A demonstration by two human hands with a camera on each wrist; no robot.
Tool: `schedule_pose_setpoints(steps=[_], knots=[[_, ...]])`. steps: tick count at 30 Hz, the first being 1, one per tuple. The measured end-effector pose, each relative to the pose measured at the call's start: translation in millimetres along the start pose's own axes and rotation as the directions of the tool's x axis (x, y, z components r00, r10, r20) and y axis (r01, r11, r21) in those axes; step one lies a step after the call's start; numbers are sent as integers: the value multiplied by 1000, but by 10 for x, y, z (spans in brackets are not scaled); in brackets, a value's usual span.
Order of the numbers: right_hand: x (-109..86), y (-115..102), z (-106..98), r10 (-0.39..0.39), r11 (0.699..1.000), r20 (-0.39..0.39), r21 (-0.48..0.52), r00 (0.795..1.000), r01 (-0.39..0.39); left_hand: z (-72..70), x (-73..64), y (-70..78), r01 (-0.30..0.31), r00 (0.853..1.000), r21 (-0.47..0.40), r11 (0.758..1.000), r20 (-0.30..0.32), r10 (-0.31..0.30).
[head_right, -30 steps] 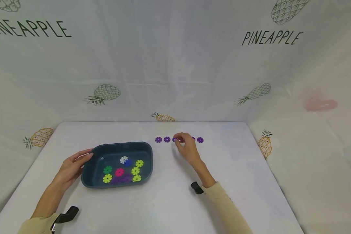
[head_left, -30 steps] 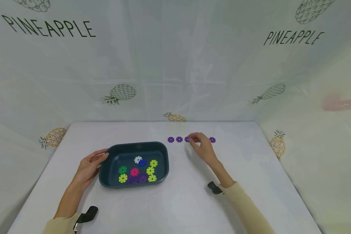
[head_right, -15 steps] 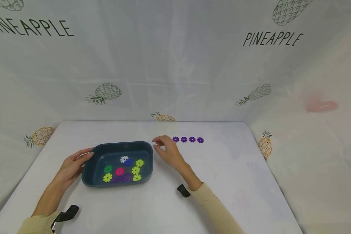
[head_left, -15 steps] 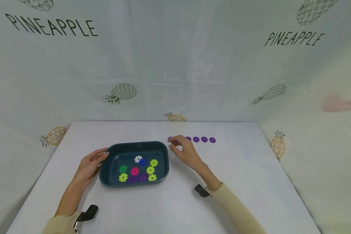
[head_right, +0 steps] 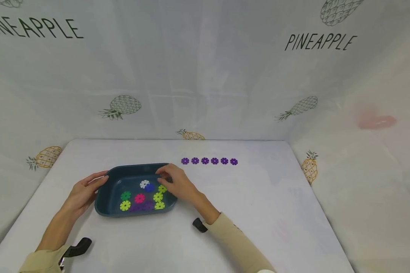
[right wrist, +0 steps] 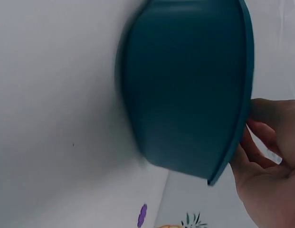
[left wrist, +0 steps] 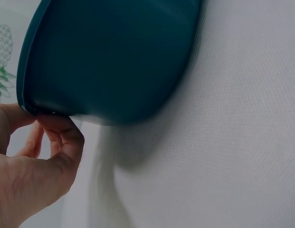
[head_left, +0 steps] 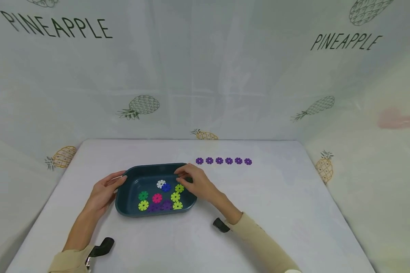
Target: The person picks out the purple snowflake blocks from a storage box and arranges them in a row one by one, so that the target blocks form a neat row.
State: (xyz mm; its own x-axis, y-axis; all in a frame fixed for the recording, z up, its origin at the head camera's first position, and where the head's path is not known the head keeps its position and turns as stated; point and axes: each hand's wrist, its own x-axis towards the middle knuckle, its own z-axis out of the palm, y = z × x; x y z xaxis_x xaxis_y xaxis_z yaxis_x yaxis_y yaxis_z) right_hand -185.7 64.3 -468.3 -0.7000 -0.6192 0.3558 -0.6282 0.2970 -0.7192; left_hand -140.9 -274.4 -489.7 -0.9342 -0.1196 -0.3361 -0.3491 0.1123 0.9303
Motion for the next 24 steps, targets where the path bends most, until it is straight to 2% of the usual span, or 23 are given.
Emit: schedule_pose_setpoints(steps=[7, 14, 16, 21, 24], knots=[[34, -43, 213, -26, 999, 137, -19, 990, 29, -17, -16, -12, -16, 1000, -9, 1000, 2, 16], [39, -57, 287, -42, 998, 237, -38, 971, 52, -22, -15, 19, -15, 1000, 3, 1000, 12, 15], [45, -78, 290, -14, 998, 302, -48, 953, 29, -32, -14, 18, -13, 1000, 3, 1000, 15, 13], [70, -128, 326, 80, 978, 445, -209, 892, 16, -37, -8, 8, -21, 999, 5, 1000, 26, 21], [81, -137, 346, 116, 952, 459, -305, 881, 33, -37, 6, 22, -33, 999, 2, 999, 31, 33]])
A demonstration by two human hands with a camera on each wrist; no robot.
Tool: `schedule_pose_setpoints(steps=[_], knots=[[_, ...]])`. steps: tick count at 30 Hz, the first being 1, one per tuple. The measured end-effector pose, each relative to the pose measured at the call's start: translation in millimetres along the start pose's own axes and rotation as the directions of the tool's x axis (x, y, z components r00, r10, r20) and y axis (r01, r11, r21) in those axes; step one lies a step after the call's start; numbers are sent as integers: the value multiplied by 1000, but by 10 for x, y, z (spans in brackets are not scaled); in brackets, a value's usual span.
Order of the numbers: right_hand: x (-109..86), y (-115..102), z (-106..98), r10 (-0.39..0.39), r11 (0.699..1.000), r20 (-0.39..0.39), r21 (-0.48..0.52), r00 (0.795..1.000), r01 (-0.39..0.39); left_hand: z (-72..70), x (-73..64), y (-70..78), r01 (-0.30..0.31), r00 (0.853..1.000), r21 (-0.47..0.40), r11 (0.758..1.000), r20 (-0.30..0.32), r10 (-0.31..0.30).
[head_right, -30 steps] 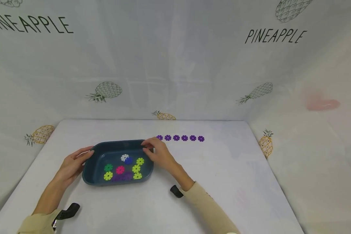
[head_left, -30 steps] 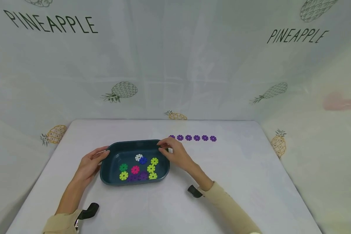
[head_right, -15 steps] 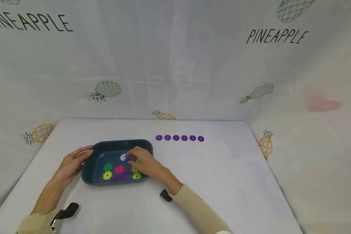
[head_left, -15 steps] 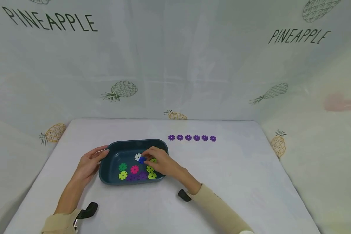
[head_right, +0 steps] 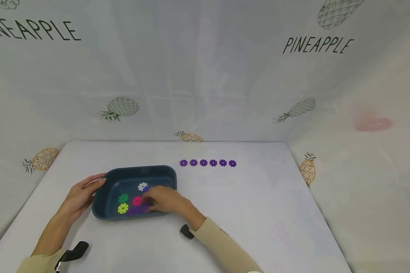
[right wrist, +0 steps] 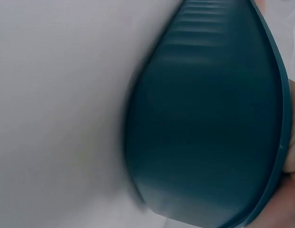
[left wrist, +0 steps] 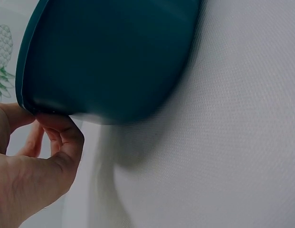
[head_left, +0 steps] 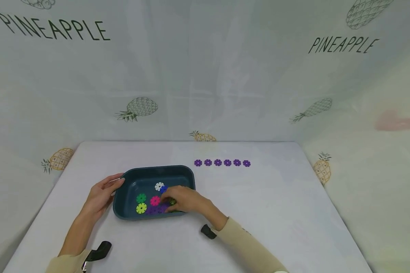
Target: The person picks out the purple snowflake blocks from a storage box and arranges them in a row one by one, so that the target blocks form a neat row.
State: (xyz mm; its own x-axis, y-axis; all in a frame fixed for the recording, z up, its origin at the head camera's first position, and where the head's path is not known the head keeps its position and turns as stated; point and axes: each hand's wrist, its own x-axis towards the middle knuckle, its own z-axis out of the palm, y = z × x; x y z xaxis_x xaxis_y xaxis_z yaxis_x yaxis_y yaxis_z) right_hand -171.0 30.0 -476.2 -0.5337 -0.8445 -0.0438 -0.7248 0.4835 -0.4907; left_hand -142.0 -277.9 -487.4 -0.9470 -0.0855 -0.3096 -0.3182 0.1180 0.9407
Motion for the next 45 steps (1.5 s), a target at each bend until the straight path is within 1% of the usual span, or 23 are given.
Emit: schedule_pose_setpoints(steps=[4, 7, 10, 12, 14, 19, 23, 25, 27, 29, 33, 35, 38, 40, 45], knots=[[22, -13, 3, 37, 998, 20, -54, 999, -36, -8, 11, 22, -14, 1000, -13, 1000, 2, 14], [49, -16, 5, 39, 998, 31, -56, 999, -38, -12, 16, 30, -14, 1000, -20, 1000, 2, 14], [65, -23, 15, 43, 998, 20, -39, 999, -42, -16, 10, 25, -5, 1000, -20, 1000, 2, 5], [66, -25, 24, 48, 998, -9, -34, 999, -49, -16, 5, 18, -5, 1000, -20, 1000, 0, 5], [52, -21, 30, 61, 997, -55, -37, 997, -63, -15, -4, 9, -6, 1000, -24, 1000, 0, 6], [10, 29, -16, 72, 996, -175, -44, 982, -81, -6, -23, -9, -26, 1000, -61, 998, 8, 26], [-2, 90, -89, 38, 999, -233, -16, 972, -43, 10, -20, -1, -42, 999, -60, 997, -6, 42], [-22, 117, -121, 20, 1000, -261, 1, 965, -20, 16, -16, 5, -41, 999, -53, 998, -15, 40], [-55, 146, -147, 3, 1000, -298, 26, 955, 5, 15, -15, 8, -33, 999, -44, 998, -15, 32], [-94, 187, -168, -12, 998, -344, 52, 939, 31, 9, -16, 7, -25, 1000, -39, 999, -13, 24], [-177, 281, -206, -3, 989, -419, 135, 908, 66, -13, -24, 6, -16, 1000, -29, 999, -7, 16], [-216, 321, -230, 28, 980, -439, 191, 898, 62, -23, -27, 9, -20, 1000, -25, 999, -2, 20], [-271, 370, -267, 97, 961, -463, 274, 881, 39, -30, -33, 9, -25, 1000, -21, 999, 6, 25], [-303, 400, -293, 145, 945, -482, 326, 864, 24, -31, -34, 4, -25, 1000, -24, 999, 9, 25], [-380, 499, -344, 249, 913, -532, 408, 809, -13, -31, -37, -25, -12, 1000, -45, 999, 10, 13]])
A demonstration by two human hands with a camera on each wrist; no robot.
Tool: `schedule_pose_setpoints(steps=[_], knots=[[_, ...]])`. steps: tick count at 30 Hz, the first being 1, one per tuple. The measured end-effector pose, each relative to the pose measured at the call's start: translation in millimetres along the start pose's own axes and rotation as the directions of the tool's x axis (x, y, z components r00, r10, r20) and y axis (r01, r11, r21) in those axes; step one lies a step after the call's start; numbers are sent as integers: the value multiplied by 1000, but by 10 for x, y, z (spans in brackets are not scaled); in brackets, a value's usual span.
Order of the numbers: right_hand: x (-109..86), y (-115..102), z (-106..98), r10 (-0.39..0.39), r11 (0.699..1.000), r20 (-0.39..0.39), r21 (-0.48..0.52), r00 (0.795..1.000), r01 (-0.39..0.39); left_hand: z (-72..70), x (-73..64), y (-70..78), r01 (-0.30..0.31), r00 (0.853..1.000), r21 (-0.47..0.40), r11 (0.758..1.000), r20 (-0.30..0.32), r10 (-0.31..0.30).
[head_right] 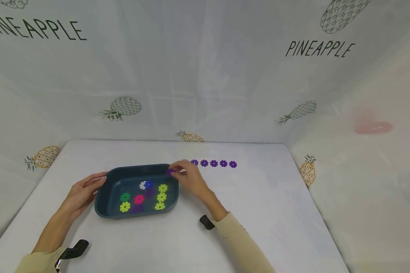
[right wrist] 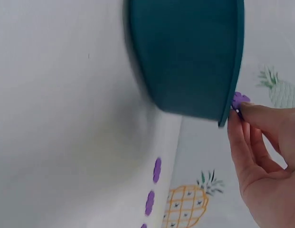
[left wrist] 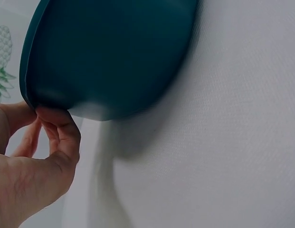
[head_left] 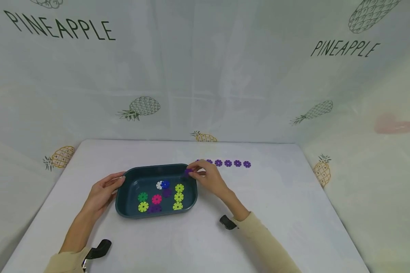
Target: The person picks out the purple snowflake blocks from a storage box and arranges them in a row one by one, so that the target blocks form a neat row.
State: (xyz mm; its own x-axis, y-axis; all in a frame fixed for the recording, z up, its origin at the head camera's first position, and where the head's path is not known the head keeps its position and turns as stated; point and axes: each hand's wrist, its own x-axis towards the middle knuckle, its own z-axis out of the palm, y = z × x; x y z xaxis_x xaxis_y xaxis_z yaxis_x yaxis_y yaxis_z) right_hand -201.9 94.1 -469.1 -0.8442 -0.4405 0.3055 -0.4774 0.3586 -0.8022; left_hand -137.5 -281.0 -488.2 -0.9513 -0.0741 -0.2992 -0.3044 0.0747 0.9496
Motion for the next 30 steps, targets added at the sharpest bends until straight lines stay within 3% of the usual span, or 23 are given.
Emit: schedule_pose_setpoints(steps=[9, 30], knots=[[-15, 171, -302, 89, 995, -163, -21, 983, -93, -2, -9, -9, 1, 1000, -13, 1000, -30, -2], [-265, 689, -1012, 208, 969, -298, -64, 932, -237, 43, -36, 3, 12, 999, -18, 1000, -36, -13]])
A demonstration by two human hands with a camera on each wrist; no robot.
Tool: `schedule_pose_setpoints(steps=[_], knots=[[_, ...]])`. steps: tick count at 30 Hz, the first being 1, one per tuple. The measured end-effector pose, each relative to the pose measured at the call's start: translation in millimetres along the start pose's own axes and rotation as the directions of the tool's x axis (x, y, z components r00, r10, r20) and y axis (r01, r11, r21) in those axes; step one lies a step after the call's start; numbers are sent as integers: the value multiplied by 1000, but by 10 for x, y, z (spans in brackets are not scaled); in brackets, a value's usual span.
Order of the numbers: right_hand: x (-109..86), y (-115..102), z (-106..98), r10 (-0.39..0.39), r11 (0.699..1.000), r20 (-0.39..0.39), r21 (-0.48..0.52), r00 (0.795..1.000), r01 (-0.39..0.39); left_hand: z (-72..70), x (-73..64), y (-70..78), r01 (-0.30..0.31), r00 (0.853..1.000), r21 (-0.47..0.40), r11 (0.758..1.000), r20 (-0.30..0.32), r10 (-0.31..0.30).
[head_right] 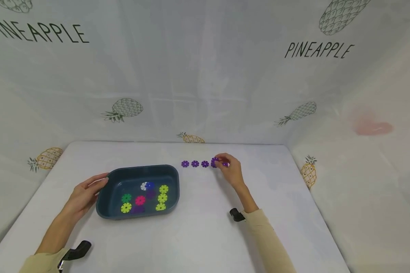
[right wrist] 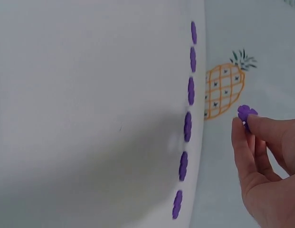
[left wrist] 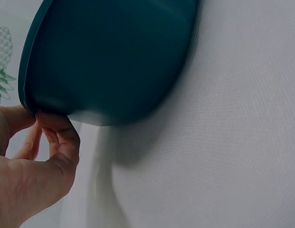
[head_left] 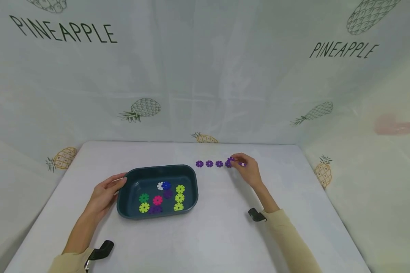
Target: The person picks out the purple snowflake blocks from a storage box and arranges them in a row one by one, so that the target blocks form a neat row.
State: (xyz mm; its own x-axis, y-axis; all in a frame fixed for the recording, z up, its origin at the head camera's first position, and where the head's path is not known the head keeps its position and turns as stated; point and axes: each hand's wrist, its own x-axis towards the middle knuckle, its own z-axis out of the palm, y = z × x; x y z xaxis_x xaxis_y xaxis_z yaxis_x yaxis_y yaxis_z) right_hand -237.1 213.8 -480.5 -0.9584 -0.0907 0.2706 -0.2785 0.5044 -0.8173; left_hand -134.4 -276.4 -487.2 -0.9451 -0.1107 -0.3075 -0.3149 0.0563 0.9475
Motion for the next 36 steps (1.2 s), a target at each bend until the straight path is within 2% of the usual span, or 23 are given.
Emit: schedule_pose_setpoints(steps=[10, 19, 27, 36], knots=[[-15, 277, -237, 117, 992, -70, -33, 991, -120, -2, 20, 10, 14, 1000, -65, 998, 10, -13], [-63, 513, -436, 194, 975, -102, -92, 976, -204, 10, 23, -6, 0, 1000, -20, 1000, 1, 0], [-84, 631, -601, 254, 951, -136, -144, 958, -272, 13, 31, -16, 6, 1000, -35, 999, 1, -6], [-42, 705, -667, 279, 941, -126, -161, 952, -297, -1, 41, -20, 18, 1000, -27, 999, -4, -18]])
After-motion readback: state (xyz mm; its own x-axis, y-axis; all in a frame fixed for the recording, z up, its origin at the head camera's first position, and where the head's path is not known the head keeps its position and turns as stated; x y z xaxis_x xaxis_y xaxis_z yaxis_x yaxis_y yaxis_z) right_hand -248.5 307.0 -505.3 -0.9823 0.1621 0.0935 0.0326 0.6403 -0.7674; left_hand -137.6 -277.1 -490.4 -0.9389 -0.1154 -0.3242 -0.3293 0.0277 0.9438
